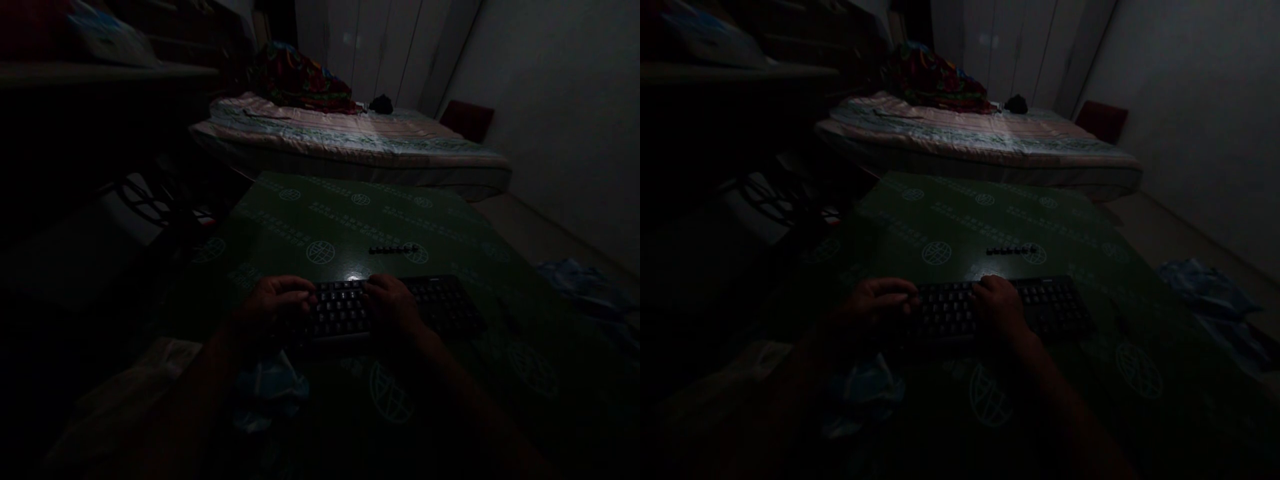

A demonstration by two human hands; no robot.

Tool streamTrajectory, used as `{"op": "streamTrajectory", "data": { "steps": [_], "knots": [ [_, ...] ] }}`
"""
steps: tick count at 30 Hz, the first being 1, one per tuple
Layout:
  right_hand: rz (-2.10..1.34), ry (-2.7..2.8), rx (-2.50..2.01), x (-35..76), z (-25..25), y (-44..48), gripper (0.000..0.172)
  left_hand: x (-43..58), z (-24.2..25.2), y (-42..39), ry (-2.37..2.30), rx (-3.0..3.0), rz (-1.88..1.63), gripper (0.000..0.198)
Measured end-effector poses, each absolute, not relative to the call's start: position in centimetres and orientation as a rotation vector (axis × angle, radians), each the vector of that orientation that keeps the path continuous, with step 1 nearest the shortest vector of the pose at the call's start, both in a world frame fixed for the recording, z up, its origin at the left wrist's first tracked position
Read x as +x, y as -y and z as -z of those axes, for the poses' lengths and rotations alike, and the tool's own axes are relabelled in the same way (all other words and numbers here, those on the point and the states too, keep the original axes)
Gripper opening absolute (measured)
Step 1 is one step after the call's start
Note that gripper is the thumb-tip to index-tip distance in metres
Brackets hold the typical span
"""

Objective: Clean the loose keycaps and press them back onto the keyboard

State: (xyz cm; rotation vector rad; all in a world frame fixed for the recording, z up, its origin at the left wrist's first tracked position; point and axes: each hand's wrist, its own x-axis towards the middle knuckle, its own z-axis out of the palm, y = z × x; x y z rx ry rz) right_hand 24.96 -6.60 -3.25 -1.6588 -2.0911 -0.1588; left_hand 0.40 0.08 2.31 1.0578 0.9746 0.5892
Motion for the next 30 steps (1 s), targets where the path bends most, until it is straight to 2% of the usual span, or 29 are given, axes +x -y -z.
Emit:
{"op": "streamTrajectory", "data": {
  "steps": [16, 24, 30],
  "knots": [
    [0.17, 2.029, -1.654, 26.3, 2.5, 5.2, 0.016, 0.0, -1.8, -0.5, -0.948, 1.081, -0.583, 0.019],
    [0.131, 2.093, -2.025, 30.2, -0.3, -0.9, 0.023, 0.1, -2.1, -0.1, -0.936, 1.043, -0.587, 0.019],
    [0.043, 2.238, -2.091, 30.6, -0.1, -3.7, 0.024, 0.0, -2.4, -0.1, -0.924, 1.083, -0.578, 0.018]
  ]
}}
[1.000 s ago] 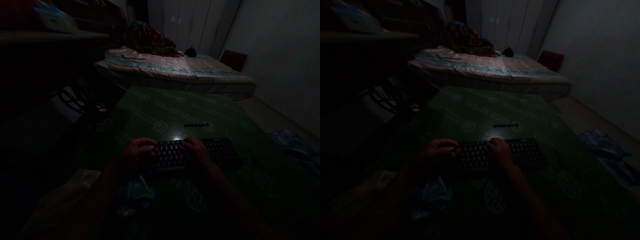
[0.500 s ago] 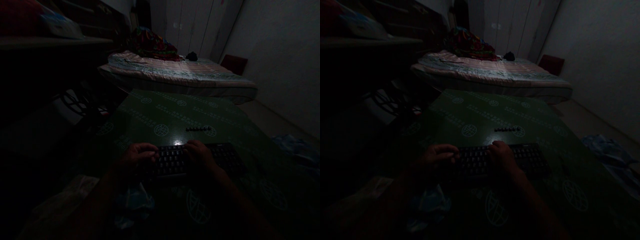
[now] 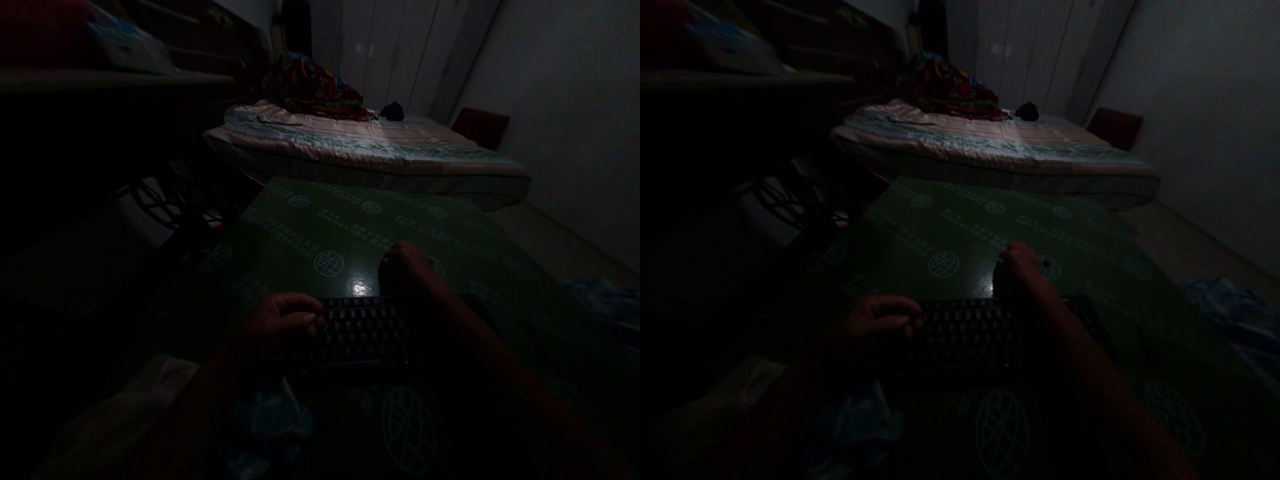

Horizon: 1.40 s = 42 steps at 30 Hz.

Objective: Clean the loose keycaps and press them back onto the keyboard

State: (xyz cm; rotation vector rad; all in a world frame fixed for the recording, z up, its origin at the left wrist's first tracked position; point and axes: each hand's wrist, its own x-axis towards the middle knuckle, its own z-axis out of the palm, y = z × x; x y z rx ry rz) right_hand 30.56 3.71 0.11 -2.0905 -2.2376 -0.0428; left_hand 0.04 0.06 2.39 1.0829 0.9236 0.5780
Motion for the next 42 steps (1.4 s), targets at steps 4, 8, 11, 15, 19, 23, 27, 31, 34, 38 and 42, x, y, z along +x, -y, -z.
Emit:
{"op": "streamTrajectory", "data": {
  "steps": [4, 8, 11, 15, 19, 23, 27, 31, 34, 38, 42],
  "knots": [
    [0.053, 2.25, -2.073, 30.4, 0.5, -4.1, 0.024, -0.1, -2.2, -0.1, -0.91, 1.071, -0.568, 0.018],
    [0.044, 2.241, -2.046, 30.3, 0.9, -4.3, 0.019, -0.2, -2.1, -0.1, -0.937, 1.107, -0.57, 0.017],
    [0.031, 2.223, -2.029, 30.3, 0.9, -4.4, 0.016, -0.1, -2.3, 0.0, -0.941, 1.115, -0.565, 0.017],
    [0.007, 2.158, -1.937, 30.1, 0.4, -3.6, 0.015, 0.0, -2.6, 0.2, -0.93, 1.077, -0.569, 0.017],
    [-0.141, 1.979, -1.571, 28.4, -0.3, -0.7, 0.009, 0.1, -2.6, 0.2, -0.935, 1.058, -0.565, 0.018],
    [-0.231, 1.907, -1.331, 25.0, -0.5, 2.8, 0.009, 0.4, -2.6, 0.3, -0.965, 1.049, -0.548, 0.02],
    [-0.22, 1.942, -1.204, 21.0, -0.6, 4.8, 0.011, 0.9, -2.9, 0.5, -0.992, 1.069, -0.532, 0.021],
    [-0.213, 1.973, -1.171, 18.6, -0.6, 4.9, 0.011, 1.3, -3.5, 0.5, -1.084, 1.103, -0.509, 0.018],
    [-0.23, 1.964, -1.194, 17.9, -0.5, 4.8, 0.012, 1.4, -3.9, 0.4, -1.118, 1.124, -0.501, 0.018],
    [-0.235, 1.951, -1.201, 17.4, -0.5, 4.8, 0.012, 1.5, -4.2, 0.5, -1.134, 1.098, -0.546, 0.017],
    [-0.251, 1.919, -1.198, 16.8, -0.7, 4.8, 0.013, 1.6, -4.6, 0.8, -1.136, 1.052, -0.576, 0.013]
  ]
}}
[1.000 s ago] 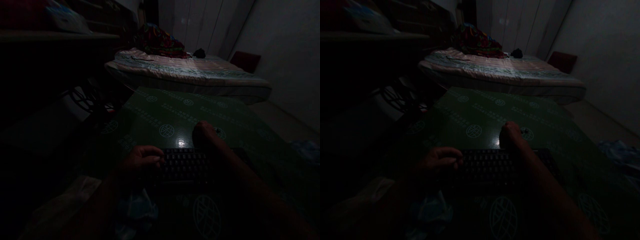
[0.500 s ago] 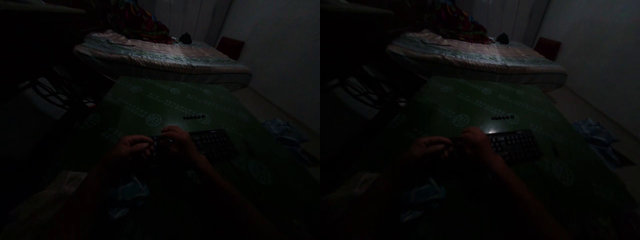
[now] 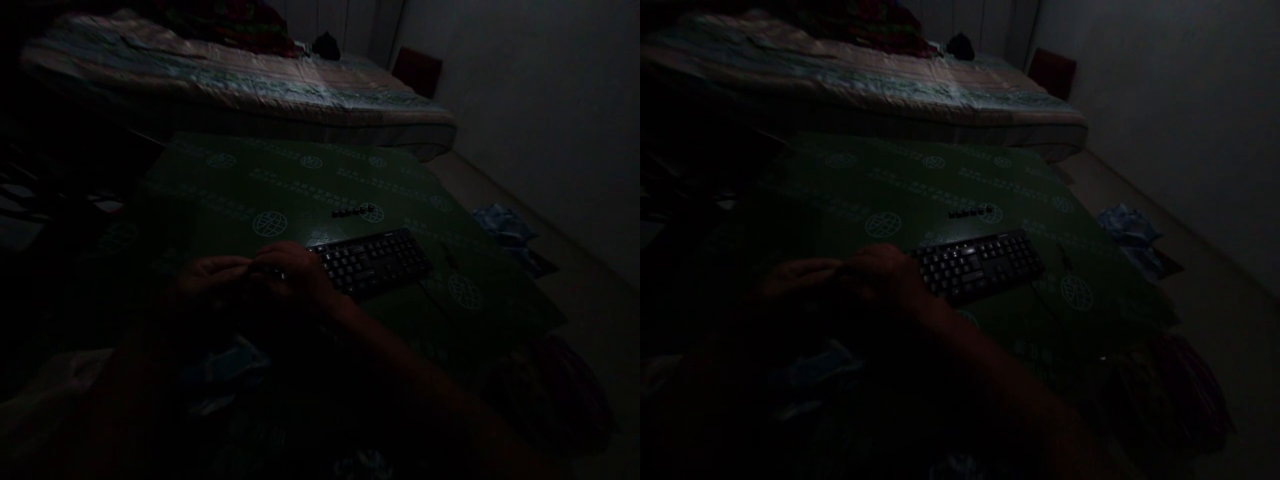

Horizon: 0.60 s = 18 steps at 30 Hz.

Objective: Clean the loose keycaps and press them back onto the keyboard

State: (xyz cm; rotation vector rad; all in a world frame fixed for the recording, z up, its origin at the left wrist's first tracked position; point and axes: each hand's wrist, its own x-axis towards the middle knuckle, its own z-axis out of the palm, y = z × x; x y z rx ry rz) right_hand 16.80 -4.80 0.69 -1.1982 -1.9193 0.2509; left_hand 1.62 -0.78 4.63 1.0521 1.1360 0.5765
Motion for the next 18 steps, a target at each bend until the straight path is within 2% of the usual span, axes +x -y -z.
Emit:
{"op": "streamTrajectory", "data": {
  "steps": [10, 18],
  "knots": [
    [-0.252, 1.897, -1.263, 15.9, -0.9, 4.9, 0.016, 1.4, -5.2, 1.1, -1.117, 1.024, -0.665, 0.012],
    [-0.144, 1.752, -1.416, 13.9, -0.2, 7.7, 0.03, 0.8, -5.8, 0.7, -1.129, 1.04, -0.783, 0.016]
  ]
}}
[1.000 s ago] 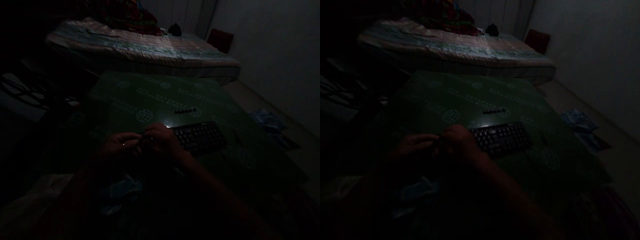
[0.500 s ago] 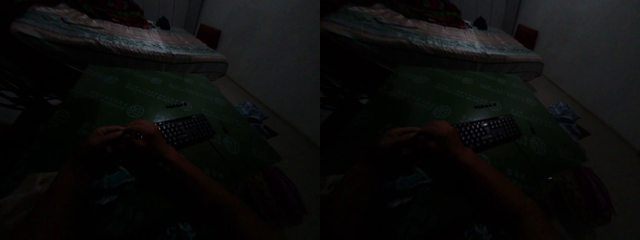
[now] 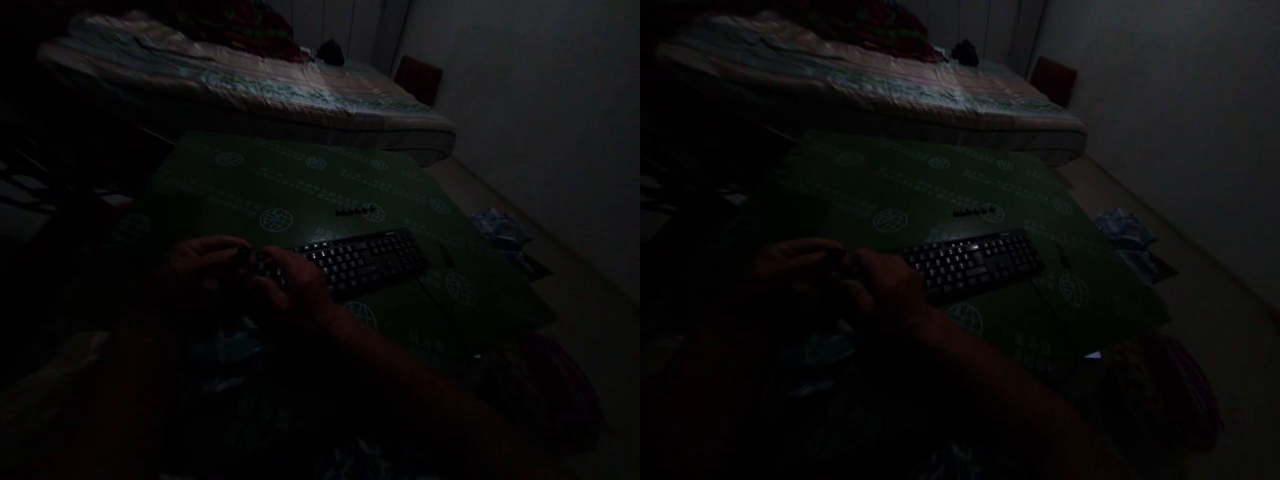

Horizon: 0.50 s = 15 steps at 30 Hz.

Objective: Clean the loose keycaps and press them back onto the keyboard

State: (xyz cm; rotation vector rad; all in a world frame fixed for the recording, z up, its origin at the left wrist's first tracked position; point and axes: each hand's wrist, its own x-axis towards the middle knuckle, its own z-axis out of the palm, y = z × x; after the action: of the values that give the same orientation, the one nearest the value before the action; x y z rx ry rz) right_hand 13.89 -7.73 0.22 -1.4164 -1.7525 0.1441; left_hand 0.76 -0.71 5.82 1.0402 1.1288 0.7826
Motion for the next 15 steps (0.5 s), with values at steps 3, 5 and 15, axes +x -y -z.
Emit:
{"op": "streamTrajectory", "data": {
  "steps": [3, 5, 15],
  "knots": [
    [-0.1, 2.002, -1.427, 12.4, 0.4, 9.5, 0.033, 0.4, -5.8, 0.4, -1.123, 1.073, -0.826, 0.015],
    [-0.068, 2.184, -1.377, 11.3, 0.8, 10.5, 0.041, 0.2, -5.7, 0.2, -1.118, 1.082, -0.826, 0.016],
    [0.094, 2.496, -1.061, 8.6, 1.8, 12.8, 0.025, -0.4, -4.4, -0.5, -1.045, 1.131, -0.819, 0.024]
  ]
}}
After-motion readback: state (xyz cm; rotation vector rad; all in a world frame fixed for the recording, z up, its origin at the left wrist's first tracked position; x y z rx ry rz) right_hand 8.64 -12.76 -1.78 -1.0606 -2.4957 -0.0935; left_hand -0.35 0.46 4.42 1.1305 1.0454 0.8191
